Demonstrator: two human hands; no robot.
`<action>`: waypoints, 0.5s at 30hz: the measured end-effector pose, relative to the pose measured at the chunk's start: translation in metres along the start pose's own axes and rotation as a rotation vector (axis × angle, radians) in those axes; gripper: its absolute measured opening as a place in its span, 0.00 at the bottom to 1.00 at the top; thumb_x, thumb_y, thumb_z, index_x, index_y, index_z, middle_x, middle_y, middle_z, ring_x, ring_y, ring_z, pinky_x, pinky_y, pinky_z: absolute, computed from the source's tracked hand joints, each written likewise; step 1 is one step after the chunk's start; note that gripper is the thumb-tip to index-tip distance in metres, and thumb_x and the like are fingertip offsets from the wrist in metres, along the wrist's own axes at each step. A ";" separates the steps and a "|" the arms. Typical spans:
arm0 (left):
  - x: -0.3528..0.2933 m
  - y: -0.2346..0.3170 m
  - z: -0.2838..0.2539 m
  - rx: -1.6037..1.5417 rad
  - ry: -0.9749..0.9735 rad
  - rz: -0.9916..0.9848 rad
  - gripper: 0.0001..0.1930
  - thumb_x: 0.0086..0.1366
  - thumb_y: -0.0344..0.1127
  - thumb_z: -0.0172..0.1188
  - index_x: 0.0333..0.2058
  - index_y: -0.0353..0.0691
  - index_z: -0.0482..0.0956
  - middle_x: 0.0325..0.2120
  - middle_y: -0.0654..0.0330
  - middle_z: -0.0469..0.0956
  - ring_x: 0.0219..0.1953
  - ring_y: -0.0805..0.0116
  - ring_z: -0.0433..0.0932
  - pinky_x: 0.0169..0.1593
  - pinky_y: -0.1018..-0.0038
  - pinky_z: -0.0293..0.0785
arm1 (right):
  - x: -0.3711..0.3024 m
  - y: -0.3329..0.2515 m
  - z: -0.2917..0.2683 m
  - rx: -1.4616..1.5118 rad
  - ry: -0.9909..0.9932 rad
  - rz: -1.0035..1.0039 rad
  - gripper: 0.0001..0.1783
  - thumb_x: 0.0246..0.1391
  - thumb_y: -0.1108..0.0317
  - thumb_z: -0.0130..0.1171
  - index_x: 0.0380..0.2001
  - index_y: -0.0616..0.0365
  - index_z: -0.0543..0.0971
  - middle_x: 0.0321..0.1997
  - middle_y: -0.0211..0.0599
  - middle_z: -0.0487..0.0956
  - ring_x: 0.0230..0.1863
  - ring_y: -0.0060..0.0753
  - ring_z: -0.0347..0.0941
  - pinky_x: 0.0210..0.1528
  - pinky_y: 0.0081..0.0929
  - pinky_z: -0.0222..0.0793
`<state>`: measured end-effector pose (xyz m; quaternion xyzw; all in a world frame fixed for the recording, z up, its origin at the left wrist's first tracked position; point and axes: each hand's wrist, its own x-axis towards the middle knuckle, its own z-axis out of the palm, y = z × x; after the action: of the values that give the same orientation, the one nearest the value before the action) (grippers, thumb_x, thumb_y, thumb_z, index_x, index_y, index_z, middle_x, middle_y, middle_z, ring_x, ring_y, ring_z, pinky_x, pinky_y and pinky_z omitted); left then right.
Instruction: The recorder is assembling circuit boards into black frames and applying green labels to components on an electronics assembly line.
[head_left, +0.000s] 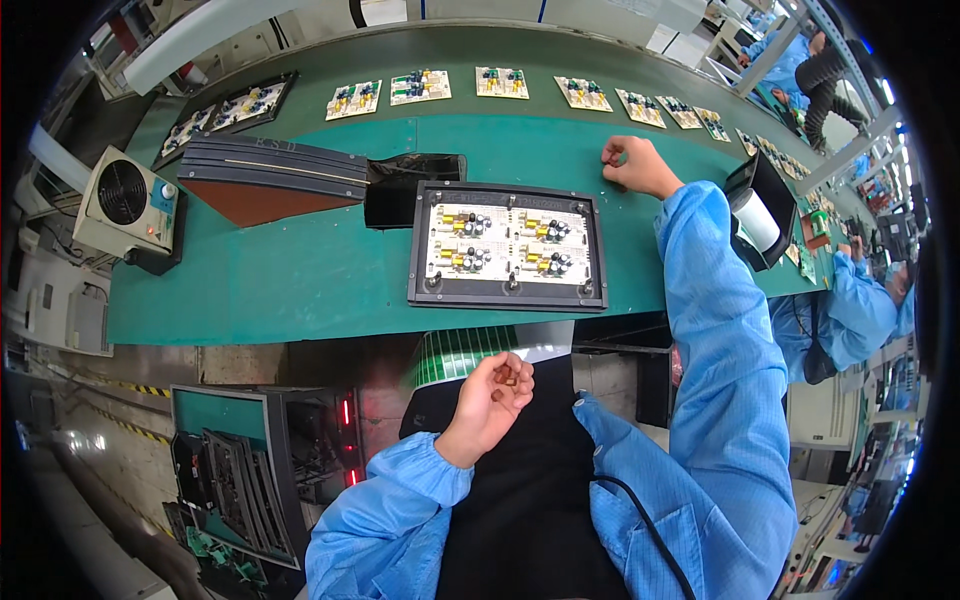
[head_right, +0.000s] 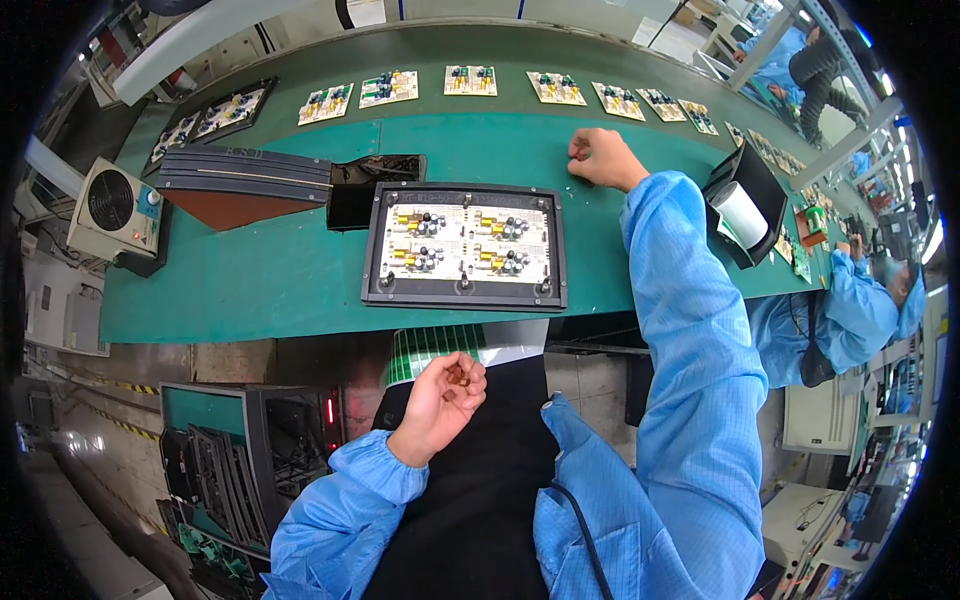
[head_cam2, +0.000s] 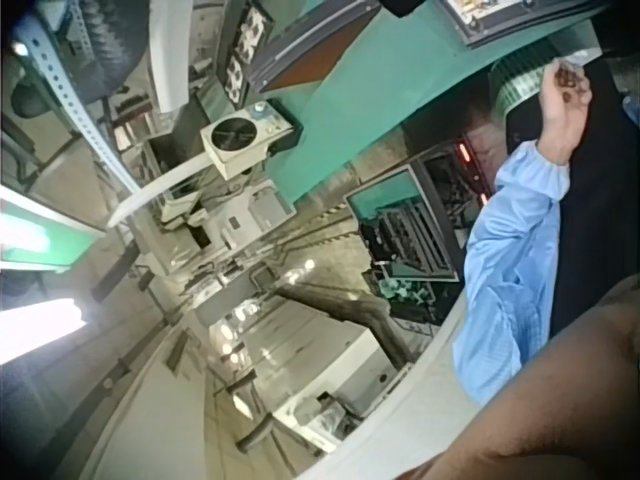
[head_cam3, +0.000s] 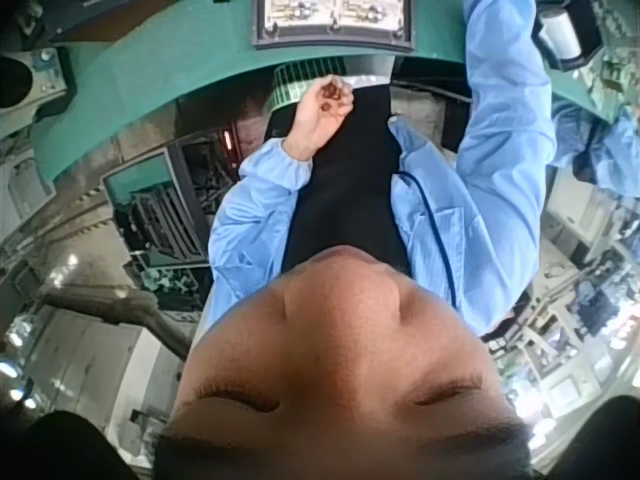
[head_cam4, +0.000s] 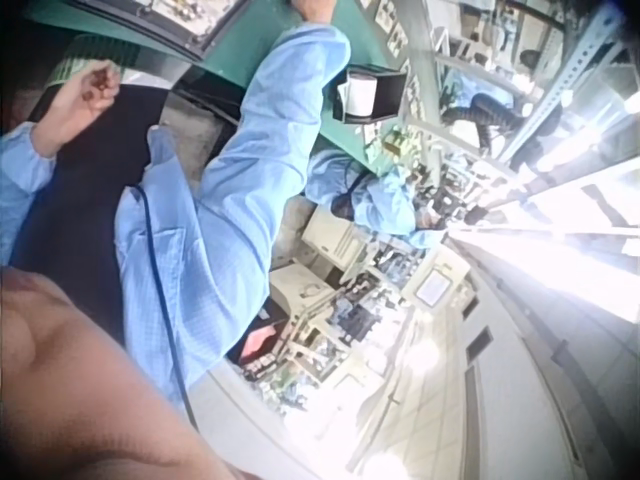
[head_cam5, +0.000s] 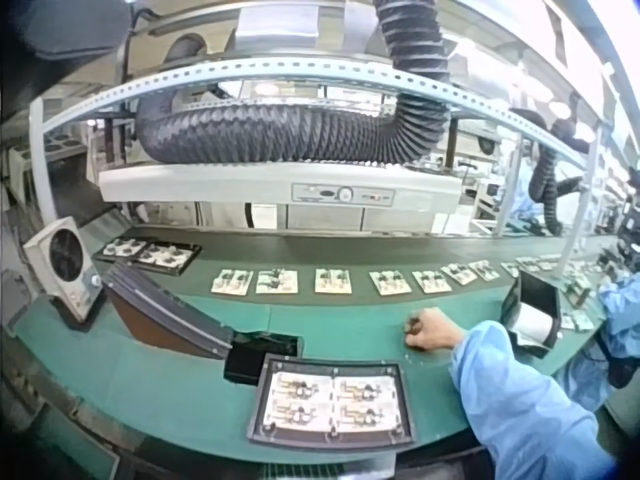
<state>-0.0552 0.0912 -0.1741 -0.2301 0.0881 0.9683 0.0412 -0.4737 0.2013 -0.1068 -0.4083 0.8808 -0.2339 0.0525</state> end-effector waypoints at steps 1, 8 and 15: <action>0.001 0.000 0.001 -0.007 -0.009 -0.009 0.13 0.72 0.39 0.49 0.30 0.38 0.71 0.29 0.59 0.69 0.30 0.70 0.67 0.30 0.76 0.64 | -0.007 -0.012 -0.007 0.041 -0.009 0.044 0.11 0.46 0.73 0.63 0.35 0.64 0.79 0.30 0.38 0.81 0.30 0.28 0.78 0.32 0.29 0.74; -0.008 0.004 0.012 0.015 0.035 0.040 0.13 0.73 0.40 0.47 0.40 0.36 0.76 0.38 0.55 0.77 0.39 0.66 0.75 0.42 0.71 0.73 | -0.117 -0.186 -0.005 0.372 -0.265 -0.481 0.09 0.46 0.76 0.61 0.34 0.60 0.78 0.34 0.35 0.76 0.32 0.25 0.76 0.32 0.22 0.72; -0.017 -0.012 0.030 0.025 0.033 -0.058 0.15 0.76 0.41 0.44 0.45 0.38 0.77 0.39 0.59 0.80 0.39 0.69 0.79 0.46 0.70 0.75 | -0.186 -0.220 0.007 0.093 -0.421 -0.754 0.10 0.51 0.69 0.65 0.37 0.57 0.80 0.37 0.37 0.79 0.32 0.42 0.80 0.32 0.33 0.78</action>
<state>-0.0522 0.1081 -0.1417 -0.2479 0.0944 0.9616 0.0708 -0.1957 0.2147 -0.0313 -0.7376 0.6286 -0.1875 0.1603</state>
